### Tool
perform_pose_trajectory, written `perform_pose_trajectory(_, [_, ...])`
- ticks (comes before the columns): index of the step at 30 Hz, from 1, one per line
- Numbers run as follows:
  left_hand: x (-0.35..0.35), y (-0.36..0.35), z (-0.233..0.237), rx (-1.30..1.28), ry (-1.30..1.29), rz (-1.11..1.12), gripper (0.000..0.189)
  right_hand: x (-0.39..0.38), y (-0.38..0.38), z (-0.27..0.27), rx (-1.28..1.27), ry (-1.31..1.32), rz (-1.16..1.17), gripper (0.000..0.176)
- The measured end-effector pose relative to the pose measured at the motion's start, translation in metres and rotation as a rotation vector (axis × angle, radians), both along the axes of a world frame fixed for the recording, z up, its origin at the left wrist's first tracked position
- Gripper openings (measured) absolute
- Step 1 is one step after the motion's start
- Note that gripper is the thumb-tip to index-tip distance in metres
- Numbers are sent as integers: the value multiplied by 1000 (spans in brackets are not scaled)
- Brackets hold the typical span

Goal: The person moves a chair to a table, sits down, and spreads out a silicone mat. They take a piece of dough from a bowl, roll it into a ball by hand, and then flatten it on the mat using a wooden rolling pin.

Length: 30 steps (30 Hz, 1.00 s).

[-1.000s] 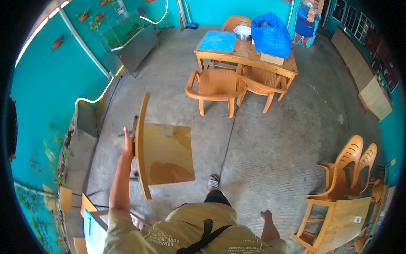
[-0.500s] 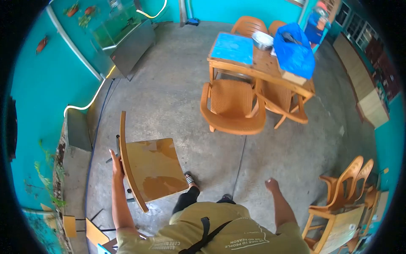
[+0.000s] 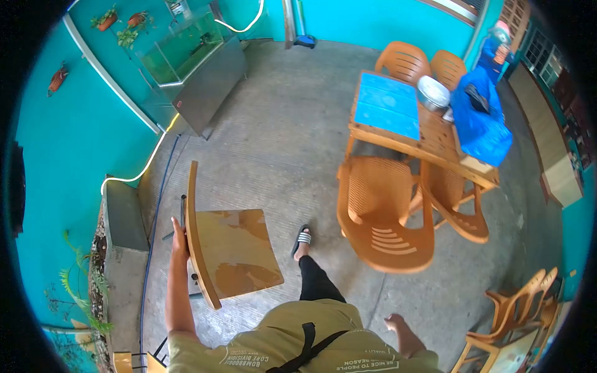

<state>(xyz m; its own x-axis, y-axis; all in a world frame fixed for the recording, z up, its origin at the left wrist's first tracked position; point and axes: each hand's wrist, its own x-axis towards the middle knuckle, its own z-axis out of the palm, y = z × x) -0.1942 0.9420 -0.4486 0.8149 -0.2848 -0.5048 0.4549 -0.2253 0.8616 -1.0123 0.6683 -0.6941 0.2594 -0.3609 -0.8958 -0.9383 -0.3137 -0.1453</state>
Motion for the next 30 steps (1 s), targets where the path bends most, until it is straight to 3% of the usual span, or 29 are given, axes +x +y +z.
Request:
perform_pose_trajectory(1, [18,-22,8,-15,20,-16,95,14,-7,-22,-70,-19,103,54])
perform_pose_trajectory(2, [34,-51,17,9,-1,15,94,23,-3,-75,-6,181,-50,56])
perform_pose_trajectory(3, [54,-79,24,36,-19,40,93,37,-9,-96,95,178,-216,54])
perform_pose_trajectory(7, [170,-163,-3,66,41,-64,94,182,-58,55,107,213,-223,52])
perform_pose_trajectory(8, [190,-196,-1,73,45,-102,94,192,-63,56,117,216,-260,52])
perform_pose_trajectory(11, [239,-276,-6,-21,78,-94,92,206,-81,68,193,-95,-322,51])
perform_pose_trajectory(13, [281,-330,-15,-96,80,-216,89,225,-81,73,114,-109,-346,51])
perform_pose_trajectory(15, [319,-392,-17,-59,68,-277,87,224,-66,23,132,131,-804,51])
perform_pose_trajectory(17, [330,-463,2,-103,118,-336,86,263,-64,48,125,276,-762,48])
perform_pose_trajectory(19, [342,-532,1,-223,108,-345,86,273,-50,40,52,167,-676,47])
perform_pose_trajectory(20, [349,-564,3,-223,128,-337,87,246,-18,-20,-21,46,-488,45])
perform_pose_trajectory(23, [360,-658,11,-248,179,-362,88,316,-21,31,-244,76,-464,44])
perform_pose_trajectory(24, [374,-690,-1,-240,233,-414,90,333,-18,25,-246,89,-477,44])
perform_pose_trajectory(25, [400,-727,-36,-347,303,-472,89,360,-16,15,-264,183,-676,42])
perform_pose_trajectory(26, [407,-760,-36,-384,333,-516,89,381,-19,14,-283,283,-872,41])
perform_pose_trajectory(30, [413,-865,-49,-398,454,-592,84,506,-52,71,-116,276,-1074,46])
